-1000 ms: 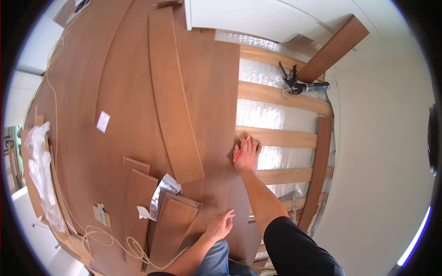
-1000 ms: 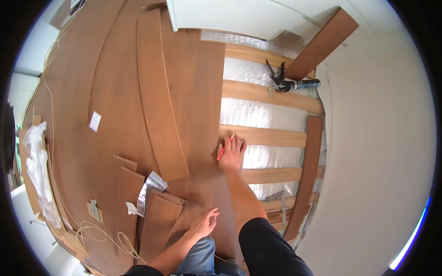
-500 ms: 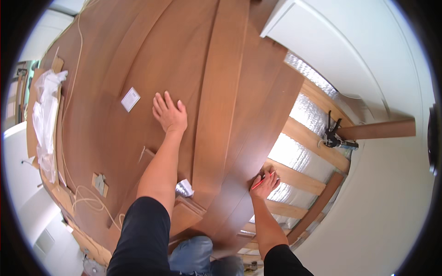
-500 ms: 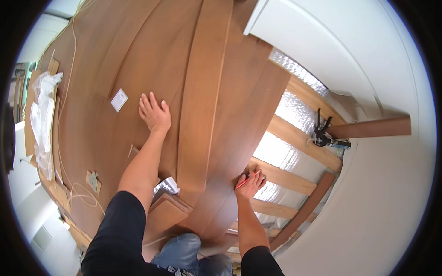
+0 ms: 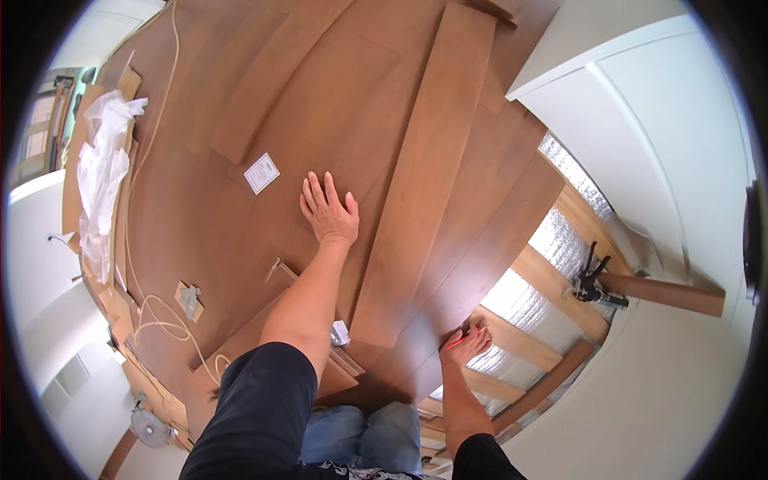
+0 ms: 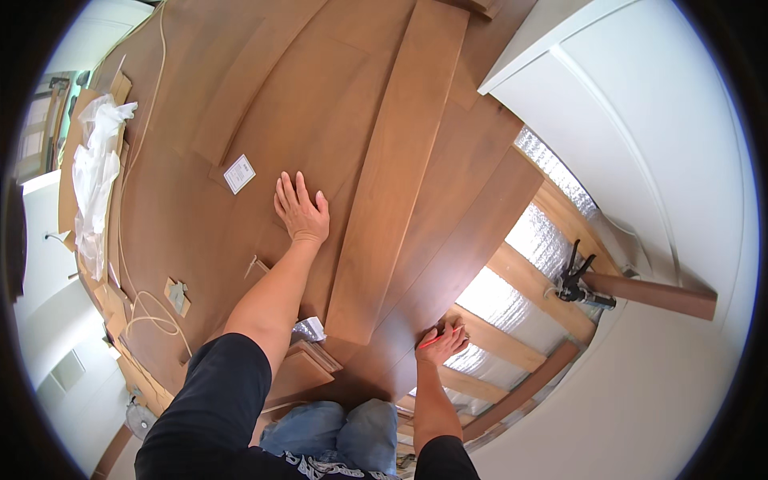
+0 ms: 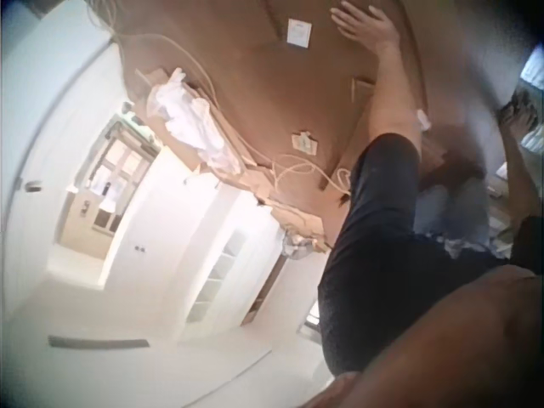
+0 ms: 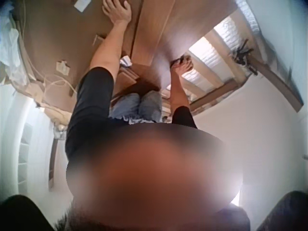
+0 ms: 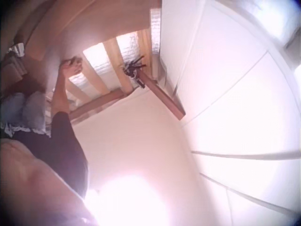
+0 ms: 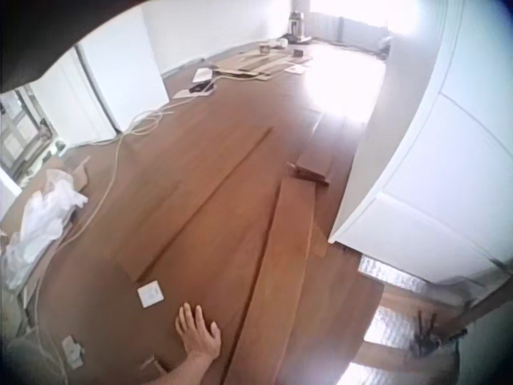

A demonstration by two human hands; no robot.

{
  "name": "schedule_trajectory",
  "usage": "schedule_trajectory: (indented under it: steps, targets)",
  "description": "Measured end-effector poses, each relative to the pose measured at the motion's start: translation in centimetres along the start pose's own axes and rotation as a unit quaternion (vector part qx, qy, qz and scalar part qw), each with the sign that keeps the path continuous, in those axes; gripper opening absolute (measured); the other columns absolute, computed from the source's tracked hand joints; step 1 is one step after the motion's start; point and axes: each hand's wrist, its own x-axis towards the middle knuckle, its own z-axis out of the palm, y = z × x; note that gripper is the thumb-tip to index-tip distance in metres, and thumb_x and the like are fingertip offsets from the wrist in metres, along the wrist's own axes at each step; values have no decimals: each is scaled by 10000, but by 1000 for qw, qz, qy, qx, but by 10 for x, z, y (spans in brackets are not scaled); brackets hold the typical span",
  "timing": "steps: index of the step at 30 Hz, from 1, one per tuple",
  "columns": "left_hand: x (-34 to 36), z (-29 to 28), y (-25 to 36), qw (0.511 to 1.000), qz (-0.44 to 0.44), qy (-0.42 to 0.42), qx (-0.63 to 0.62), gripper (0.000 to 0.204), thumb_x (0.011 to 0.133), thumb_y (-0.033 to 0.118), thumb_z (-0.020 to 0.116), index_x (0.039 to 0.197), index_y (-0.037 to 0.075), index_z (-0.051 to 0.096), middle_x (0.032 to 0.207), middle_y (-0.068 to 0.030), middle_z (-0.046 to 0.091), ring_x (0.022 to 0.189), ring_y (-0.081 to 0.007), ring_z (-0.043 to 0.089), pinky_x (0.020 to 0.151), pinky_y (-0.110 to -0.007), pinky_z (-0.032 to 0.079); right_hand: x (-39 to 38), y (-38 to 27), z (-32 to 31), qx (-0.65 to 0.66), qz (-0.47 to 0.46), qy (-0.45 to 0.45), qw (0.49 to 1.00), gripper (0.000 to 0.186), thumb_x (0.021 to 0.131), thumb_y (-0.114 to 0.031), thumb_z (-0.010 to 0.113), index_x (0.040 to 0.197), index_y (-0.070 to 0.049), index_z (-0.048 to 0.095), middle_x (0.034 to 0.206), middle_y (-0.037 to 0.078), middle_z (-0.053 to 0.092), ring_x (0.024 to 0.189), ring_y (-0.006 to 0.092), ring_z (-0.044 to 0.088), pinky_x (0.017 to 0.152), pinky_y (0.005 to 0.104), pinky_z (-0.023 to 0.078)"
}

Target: The person cuts a wooden plank using a table saw, carries it into a room, and secures it to the floor using a pneumatic nail gun. They then measure and mark a new section of flooring using a square and pencil.

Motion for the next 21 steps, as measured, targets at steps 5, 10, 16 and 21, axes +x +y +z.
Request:
schedule_trajectory:
  steps: [5,10,16,21]
  targets:
    - [3,0,0,1000,3,-1,1,679,976,329,561,1563,51,365,1664,-224,238,1535,-402,216,1226,-567,198,4,-1,1,11,-14,10,1000,406,1013,-339,515,1316,-70,513,1462,231,524,1387,450,419,1164,679,175]
    - [1,3,0,1000,2,-14,6,678,971,345,567,1552,51,379,1657,-230,253,1530,-408,223,1227,-576,192,2,0,4,-4,-17,-4,1000,381,1018,-317,521,1300,-61,516,1510,219,498,1402,424,408,1176,661,174]
    - [3,4,3,1000,-3,-23,13,681,980,349,558,1564,63,354,1658,-226,246,1537,-396,211,1228,-570,181,6,7,11,-11,-40,67,997,379,1052,-371,500,1279,-70,547,1432,196,560,1332,404,491,1137,647,243]
    - [1,14,-12,999,-16,-36,22,688,959,376,565,1548,66,390,1655,-232,248,1536,-407,195,1230,-580,172,4,0,17,-10,-57,74,996,392,1072,-388,468,1271,-62,561,1411,207,575,1316,423,504,1111,648,280]
